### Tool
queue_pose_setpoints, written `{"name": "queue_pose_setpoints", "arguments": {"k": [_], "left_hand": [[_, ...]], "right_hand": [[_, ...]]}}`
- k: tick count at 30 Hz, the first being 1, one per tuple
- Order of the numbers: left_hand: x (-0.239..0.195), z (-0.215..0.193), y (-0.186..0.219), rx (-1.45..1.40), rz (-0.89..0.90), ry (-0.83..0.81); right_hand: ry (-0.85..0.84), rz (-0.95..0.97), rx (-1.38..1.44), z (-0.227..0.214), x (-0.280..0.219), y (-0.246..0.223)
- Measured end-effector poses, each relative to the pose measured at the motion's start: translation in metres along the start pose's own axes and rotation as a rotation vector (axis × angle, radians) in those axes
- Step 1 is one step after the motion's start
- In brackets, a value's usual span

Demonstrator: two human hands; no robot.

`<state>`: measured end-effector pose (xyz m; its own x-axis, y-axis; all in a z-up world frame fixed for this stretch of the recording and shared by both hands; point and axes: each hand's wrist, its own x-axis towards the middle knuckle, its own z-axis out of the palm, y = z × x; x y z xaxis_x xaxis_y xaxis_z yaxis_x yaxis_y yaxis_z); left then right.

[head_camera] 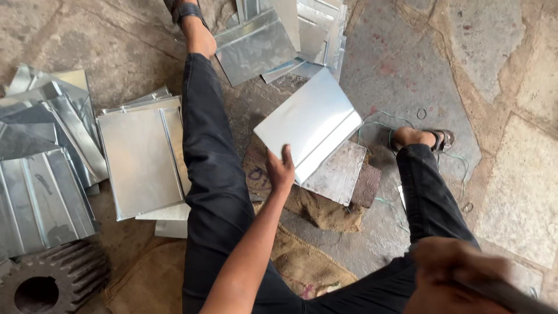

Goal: The person uses a hammer to fold the edges of a metal sheet, then stacks the piece onto a pile of other similar sheets.

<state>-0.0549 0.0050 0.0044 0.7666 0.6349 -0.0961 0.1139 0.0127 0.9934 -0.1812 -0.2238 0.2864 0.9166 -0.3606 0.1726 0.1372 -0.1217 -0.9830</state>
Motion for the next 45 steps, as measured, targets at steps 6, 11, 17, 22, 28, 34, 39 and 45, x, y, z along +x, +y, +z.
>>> {"name": "queue_pose_setpoints", "arguments": {"k": [6, 11, 17, 22, 28, 34, 39, 45], "left_hand": [[-0.004, -0.010, 0.015, 0.079, 0.033, 0.026], [0.003, -0.005, 0.027, 0.056, 0.062, 0.011], [0.000, -0.004, 0.012, 0.052, 0.037, 0.010], [-0.002, -0.006, 0.008, 0.060, -0.057, -0.027], [-0.007, -0.007, 0.002, 0.086, 0.012, -0.005], [-0.014, -0.015, 0.003, 0.093, 0.059, 0.006], [-0.025, -0.035, 0.014, 0.000, -0.008, -0.011], [-0.024, -0.037, 0.006, 0.021, -0.023, 0.038]], "right_hand": [[-0.259, -0.189, -0.186, 0.026, -0.005, 0.106], [-0.433, 0.668, -0.474, 0.026, -0.031, 0.131], [-0.145, 0.185, 0.065, -0.004, -0.002, 0.021], [-0.107, -0.409, 0.193, -0.002, 0.026, 0.025], [-0.531, 0.370, -0.641, 0.027, -0.029, 0.144], [-0.224, 0.594, -0.320, 0.026, -0.054, 0.082], [-0.094, -0.112, 0.029, -0.010, 0.009, 0.005], [-0.241, -0.343, -0.007, 0.016, 0.006, 0.091]]}}
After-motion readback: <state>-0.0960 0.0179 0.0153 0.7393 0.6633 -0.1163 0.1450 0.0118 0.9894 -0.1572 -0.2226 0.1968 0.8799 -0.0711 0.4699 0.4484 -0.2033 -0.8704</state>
